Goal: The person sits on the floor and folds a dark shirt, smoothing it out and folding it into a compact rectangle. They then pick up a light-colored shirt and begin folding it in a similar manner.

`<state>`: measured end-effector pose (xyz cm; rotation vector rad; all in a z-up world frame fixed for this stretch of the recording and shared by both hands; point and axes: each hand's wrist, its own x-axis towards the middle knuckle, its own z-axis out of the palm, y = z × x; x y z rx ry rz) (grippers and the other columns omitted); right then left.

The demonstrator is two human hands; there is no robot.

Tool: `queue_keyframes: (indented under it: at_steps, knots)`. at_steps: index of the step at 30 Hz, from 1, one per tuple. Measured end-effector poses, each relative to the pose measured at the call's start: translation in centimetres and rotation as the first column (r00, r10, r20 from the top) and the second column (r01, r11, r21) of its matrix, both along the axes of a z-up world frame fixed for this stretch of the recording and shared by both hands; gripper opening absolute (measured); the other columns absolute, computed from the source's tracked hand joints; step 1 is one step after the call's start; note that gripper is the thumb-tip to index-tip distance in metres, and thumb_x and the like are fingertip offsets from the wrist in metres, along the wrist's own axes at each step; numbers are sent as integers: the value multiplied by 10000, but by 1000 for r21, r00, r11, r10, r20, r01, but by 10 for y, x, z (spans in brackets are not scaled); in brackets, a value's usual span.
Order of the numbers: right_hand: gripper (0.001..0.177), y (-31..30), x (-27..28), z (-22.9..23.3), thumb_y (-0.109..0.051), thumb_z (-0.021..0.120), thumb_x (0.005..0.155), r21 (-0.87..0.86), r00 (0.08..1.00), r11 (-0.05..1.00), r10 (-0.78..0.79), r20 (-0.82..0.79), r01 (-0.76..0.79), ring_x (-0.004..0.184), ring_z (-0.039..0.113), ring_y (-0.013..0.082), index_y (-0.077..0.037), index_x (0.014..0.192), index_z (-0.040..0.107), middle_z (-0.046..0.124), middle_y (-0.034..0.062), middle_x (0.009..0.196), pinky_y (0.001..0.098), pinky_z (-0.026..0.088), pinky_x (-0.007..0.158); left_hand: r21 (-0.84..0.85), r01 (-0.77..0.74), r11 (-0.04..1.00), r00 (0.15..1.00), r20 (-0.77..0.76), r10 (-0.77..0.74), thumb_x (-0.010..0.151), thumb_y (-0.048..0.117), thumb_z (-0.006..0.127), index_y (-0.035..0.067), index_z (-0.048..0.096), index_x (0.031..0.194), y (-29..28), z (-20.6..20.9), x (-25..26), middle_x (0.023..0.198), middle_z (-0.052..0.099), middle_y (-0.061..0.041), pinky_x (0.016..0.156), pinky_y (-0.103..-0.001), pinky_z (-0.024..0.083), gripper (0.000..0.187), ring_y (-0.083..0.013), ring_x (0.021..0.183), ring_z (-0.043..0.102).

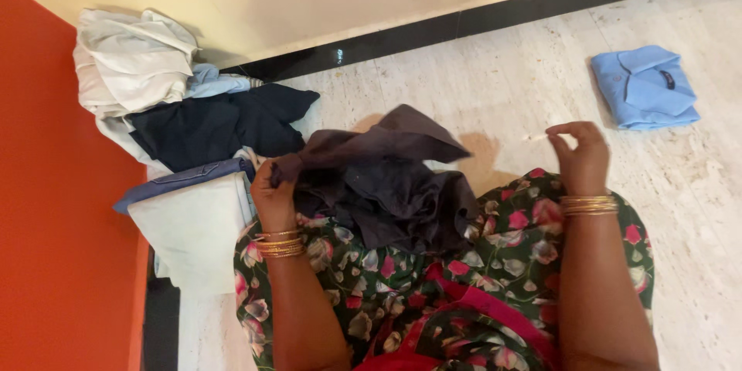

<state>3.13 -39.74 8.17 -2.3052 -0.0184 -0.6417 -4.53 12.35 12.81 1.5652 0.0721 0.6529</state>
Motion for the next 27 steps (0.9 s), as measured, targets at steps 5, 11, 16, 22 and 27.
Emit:
queue_keyframes:
  at_steps: [5, 11, 16, 22, 27]
  knots:
    - [570, 64, -9, -12, -190, 859, 799, 98, 943, 941, 328, -46, -323, 1268, 591, 306, -60, 1310, 642, 646, 133, 1336, 406, 460, 1080, -51, 184, 982, 983, -10, -184, 858, -111, 586, -10, 678, 1099, -24, -25, 5, 1028, 710, -34, 893, -243, 549, 277, -98, 981, 685]
    - [811, 127, -15, -35, -113, 863, 668, -112, 947, 942, 308, -92, -317, 1322, 472, 401, -47, 1408, 538, 511, 196, 1470, 471, 399, 1087, -151, 482, 863, 876, 99, -472, 844, -71, 544, -56, 760, 1159, -25, -21, -20, 1015, 687, -71, 674, -183, 402, 383, -50, 768, 531]
    - [241, 109, 8, -55, -28, 777, 849, 140, 967, 962, 245, -66, -235, 1051, 734, 281, -50, 1084, 724, 735, 132, 1275, 366, 586, 888, -297, 163, 941, 978, 174, -114, 884, 55, 706, -37, 686, 1166, -7, -14, -17, 1121, 721, -104, 910, -301, 562, 297, -169, 994, 689]
    - [133, 96, -16, 6, 26, 706, 983, 647, 965, 722, 112, 237, -243, 941, 663, 92, -29, 1103, 724, 727, 49, 1043, 255, 558, 831, 595, -492, 635, 870, 316, 378, 721, 98, 952, 52, 606, 1335, -28, 27, -27, 1278, 619, -142, 1026, -407, 491, 706, -275, 1181, 593]
    - [211, 147, -72, 73, 73, 642, 904, 548, 918, 759, 393, 45, -352, 891, 683, 137, -33, 1035, 770, 760, 70, 1015, 298, 557, 790, 426, 268, 864, 958, -24, -285, 616, 182, 924, 42, 311, 1528, -134, 57, -31, 1563, 360, -210, 746, -292, 548, 1107, -304, 1050, 553]
